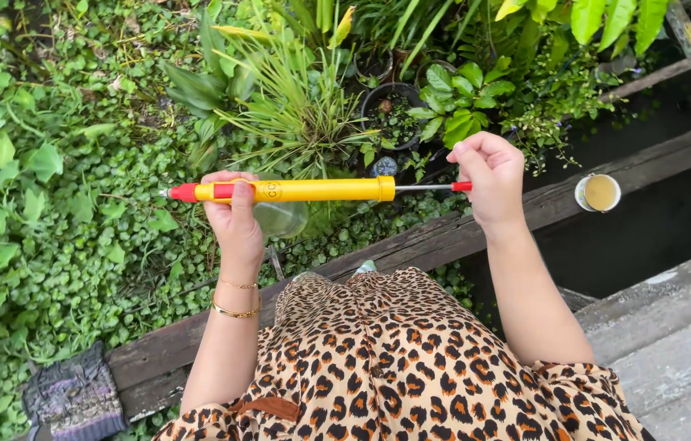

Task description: Watering garden plants using a manual hand-pump sprayer attached to a water bottle.

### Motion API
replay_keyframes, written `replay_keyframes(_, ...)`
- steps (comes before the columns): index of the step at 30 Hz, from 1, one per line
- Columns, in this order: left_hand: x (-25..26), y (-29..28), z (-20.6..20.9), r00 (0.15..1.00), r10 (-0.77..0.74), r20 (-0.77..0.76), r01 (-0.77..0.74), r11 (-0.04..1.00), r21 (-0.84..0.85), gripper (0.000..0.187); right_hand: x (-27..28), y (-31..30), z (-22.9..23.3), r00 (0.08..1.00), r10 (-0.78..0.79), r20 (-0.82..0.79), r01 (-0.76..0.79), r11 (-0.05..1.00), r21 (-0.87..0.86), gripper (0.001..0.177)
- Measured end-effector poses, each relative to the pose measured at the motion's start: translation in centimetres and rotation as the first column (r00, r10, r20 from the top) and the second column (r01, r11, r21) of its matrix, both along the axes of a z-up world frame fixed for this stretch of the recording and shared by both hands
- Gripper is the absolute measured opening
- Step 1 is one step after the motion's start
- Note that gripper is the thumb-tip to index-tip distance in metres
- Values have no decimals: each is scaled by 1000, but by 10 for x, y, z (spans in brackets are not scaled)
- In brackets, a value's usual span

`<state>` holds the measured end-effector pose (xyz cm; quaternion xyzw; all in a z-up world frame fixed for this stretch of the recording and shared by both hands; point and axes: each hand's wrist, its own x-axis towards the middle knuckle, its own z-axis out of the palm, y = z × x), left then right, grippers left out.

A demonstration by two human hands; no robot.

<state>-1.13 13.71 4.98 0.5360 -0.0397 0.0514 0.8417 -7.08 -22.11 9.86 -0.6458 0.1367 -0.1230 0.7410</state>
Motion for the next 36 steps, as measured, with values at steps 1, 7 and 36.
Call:
replay_keyframes(1,-1,4,2,1000,19,-1,-19,1000,2,21,4,5,-3,1000,19,-1,-19,1000,2,12)
replay_keyframes(7,-9,27,11,997,66,-30,-65,997,36,21,21,75,-2,975,221,18,-218,970,-107,7)
replay_keyframes(36,-33,219,6,961,271,-61,-268,962,48,27,57,261,0,763,558,-325,-636,740,-220,20)
